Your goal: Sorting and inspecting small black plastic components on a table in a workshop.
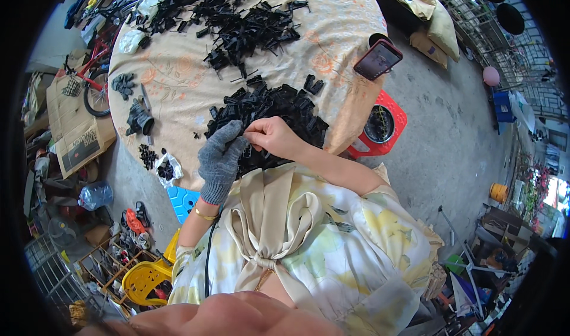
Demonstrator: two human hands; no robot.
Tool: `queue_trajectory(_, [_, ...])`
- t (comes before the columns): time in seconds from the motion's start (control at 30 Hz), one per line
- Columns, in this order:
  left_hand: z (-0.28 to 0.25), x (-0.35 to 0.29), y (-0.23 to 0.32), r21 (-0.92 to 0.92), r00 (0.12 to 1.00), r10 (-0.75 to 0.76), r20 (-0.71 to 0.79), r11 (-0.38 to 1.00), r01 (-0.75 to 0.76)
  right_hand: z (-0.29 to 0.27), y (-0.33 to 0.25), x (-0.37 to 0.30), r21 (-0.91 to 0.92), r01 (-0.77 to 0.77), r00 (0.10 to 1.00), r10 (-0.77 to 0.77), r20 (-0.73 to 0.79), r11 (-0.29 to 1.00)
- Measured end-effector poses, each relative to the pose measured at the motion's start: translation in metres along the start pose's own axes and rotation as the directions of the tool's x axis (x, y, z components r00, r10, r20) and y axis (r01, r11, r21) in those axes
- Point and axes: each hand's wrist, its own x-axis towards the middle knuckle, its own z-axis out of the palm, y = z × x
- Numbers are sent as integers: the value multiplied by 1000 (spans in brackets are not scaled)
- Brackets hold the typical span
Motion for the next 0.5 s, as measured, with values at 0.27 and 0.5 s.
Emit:
queue_trajectory(0.27, [-10, 20, 12, -850, 922, -319, 218, 403, 340, -6, -18, -6, -342, 407, 893, -448, -49, 847])
queue_trajectory(0.5, [-11, 12, 10, -745, 847, -337, 410, 412, 524, -10, -26, -5, -417, 691, 695, -702, 156, 591])
